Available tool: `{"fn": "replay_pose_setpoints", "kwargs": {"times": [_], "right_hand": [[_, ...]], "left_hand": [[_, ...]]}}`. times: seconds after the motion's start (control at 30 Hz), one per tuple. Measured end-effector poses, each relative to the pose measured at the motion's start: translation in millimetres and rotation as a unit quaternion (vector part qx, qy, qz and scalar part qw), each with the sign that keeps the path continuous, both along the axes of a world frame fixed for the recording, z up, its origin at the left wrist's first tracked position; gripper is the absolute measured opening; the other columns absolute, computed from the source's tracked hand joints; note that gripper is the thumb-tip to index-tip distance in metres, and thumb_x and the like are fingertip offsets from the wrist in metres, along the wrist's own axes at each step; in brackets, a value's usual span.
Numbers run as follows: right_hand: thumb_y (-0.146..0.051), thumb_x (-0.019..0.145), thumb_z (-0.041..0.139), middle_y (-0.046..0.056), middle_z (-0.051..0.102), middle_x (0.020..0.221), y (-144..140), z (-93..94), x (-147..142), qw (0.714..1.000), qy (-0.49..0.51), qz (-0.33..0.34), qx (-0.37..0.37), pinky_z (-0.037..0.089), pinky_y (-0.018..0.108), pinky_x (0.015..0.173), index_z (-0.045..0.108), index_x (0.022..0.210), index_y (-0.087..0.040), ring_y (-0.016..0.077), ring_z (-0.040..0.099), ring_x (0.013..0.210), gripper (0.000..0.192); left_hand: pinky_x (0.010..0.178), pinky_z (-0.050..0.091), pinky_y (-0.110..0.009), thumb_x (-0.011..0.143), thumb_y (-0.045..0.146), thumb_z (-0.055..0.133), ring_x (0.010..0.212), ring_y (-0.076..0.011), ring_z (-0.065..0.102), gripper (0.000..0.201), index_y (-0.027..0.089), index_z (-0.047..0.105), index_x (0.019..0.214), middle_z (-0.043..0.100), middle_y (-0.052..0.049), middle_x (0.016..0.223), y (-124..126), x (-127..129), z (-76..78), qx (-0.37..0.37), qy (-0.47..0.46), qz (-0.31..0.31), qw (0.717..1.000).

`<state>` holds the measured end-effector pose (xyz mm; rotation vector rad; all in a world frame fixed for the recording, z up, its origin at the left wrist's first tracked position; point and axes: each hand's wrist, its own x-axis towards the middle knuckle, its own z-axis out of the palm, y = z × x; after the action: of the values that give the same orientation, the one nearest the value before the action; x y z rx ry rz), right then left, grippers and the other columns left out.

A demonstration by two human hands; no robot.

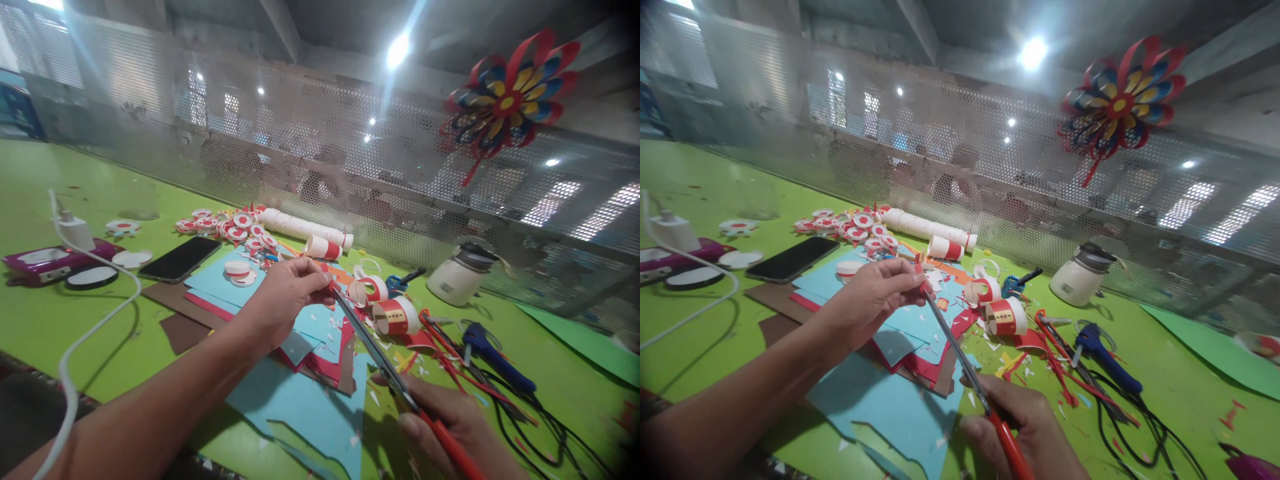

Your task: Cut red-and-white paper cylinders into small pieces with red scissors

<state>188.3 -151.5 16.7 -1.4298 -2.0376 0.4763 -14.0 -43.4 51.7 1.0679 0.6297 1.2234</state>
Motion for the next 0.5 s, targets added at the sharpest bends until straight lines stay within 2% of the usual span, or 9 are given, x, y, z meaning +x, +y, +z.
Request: {"fn": "replay_pose_setpoints", "kwargs": {"times": [0.13, 0.33, 0.5], "right_hand": [[-0.056, 0.082, 0.041, 0.0, 0.049, 0.055, -0.2, -0.9, 0.2, 1.0, -0.004, 0.001, 0.013, 0.035, 0.021, 0.044, 0.07, 0.094, -0.019, 0.0128, 0.043, 0.048, 0.049], [-0.047, 0.083, 0.044, -0.004, 0.04, 0.054, 1.2, 3.3, -2.1, 1.0, -0.014, 0.015, 0.013, 0.029, 0.019, 0.042, 0.067, 0.089, -0.018, 0.0089, 0.031, 0.045, 0.038], [-0.042, 0.083, 0.046, -0.004, 0.04, 0.054, 0.7, 2.1, -0.7, 0.998, -0.047, 0.044, 0.006, 0.028, 0.019, 0.043, 0.064, 0.085, -0.017, 0.0093, 0.033, 0.046, 0.031]], "left_hand": [[0.064, 0.047, -0.029, 0.067, 0.017, 0.063, 0.059, -0.0124, 0.057, 0.017, 0.013, 0.05, 0.057, 0.058, -0.002, 0.061, 0.1, 0.3, 0.3, 0.002, -0.002, 0.0, 1.0], [0.062, 0.046, -0.027, 0.066, 0.017, 0.063, 0.06, -0.0123, 0.057, 0.017, 0.013, 0.05, 0.057, 0.059, -0.003, 0.062, 1.2, 3.3, -2.7, 0.005, -0.007, 0.014, 1.0], [0.065, 0.046, -0.03, 0.067, 0.018, 0.063, 0.061, -0.0137, 0.059, 0.016, 0.013, 0.05, 0.058, 0.06, -0.003, 0.061, 5.2, 1.8, -3.7, 0.004, -0.029, 0.045, 0.999]]}}
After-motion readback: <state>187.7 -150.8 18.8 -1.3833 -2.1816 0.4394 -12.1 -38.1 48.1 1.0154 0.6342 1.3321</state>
